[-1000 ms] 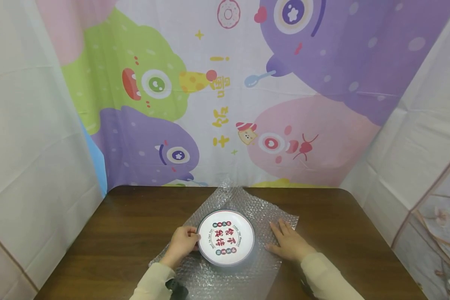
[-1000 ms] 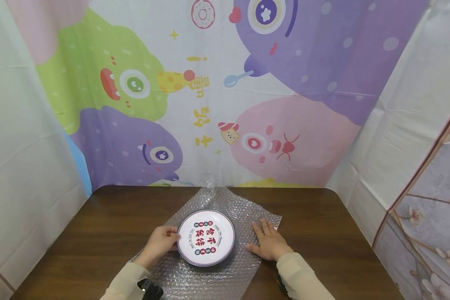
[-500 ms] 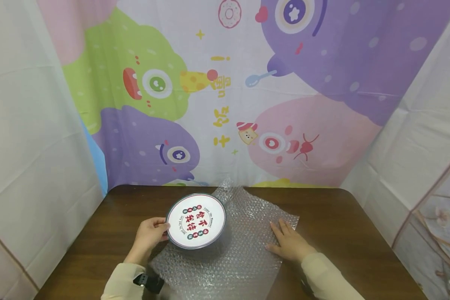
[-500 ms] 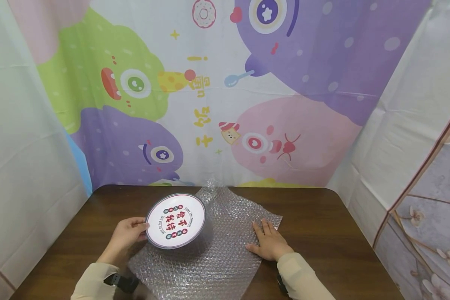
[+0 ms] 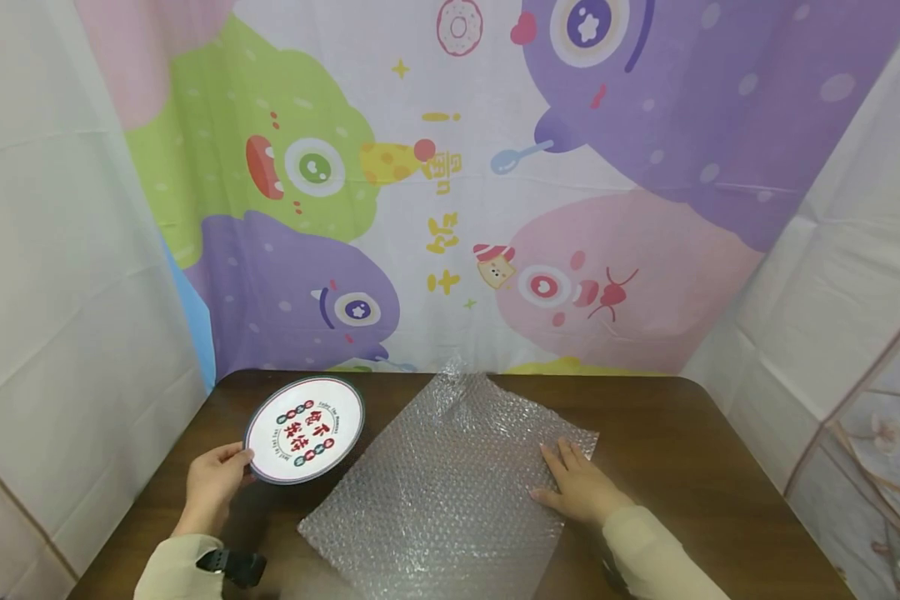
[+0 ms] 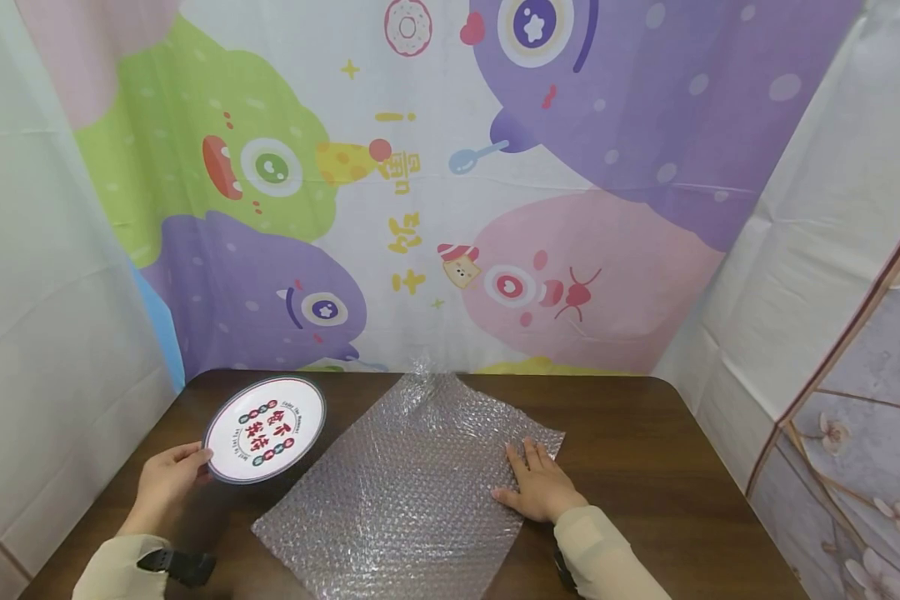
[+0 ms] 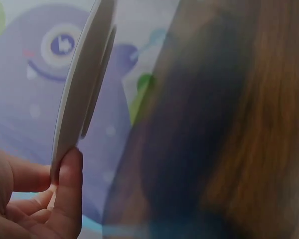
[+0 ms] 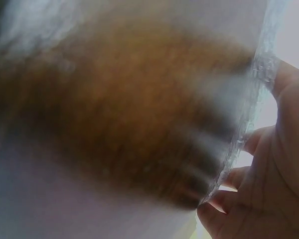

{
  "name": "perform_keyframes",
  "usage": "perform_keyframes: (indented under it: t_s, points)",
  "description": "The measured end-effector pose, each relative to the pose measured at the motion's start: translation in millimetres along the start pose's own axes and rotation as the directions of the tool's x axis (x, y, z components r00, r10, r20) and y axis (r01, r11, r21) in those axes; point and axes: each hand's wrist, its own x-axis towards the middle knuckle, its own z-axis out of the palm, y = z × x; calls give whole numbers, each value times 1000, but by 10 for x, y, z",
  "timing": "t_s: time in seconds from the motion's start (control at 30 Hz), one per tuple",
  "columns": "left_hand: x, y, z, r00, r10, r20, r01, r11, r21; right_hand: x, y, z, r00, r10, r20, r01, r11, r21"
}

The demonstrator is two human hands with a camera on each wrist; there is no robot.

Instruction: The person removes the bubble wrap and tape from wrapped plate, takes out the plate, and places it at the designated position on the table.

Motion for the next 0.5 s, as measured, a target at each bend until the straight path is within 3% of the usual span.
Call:
perform_keyframes:
  t_s: [0.2, 0.5]
  points:
    - [115, -155, -155, 993, -71, -96, 69, 997, -28, -1, -3, -10, 1000, 4, 8, -3, 1000, -5]
    - [161, -307, -277, 977, -179, -112, 175, 984, -44, -4, -1, -8, 1000, 3, 10, -3, 1000, 6]
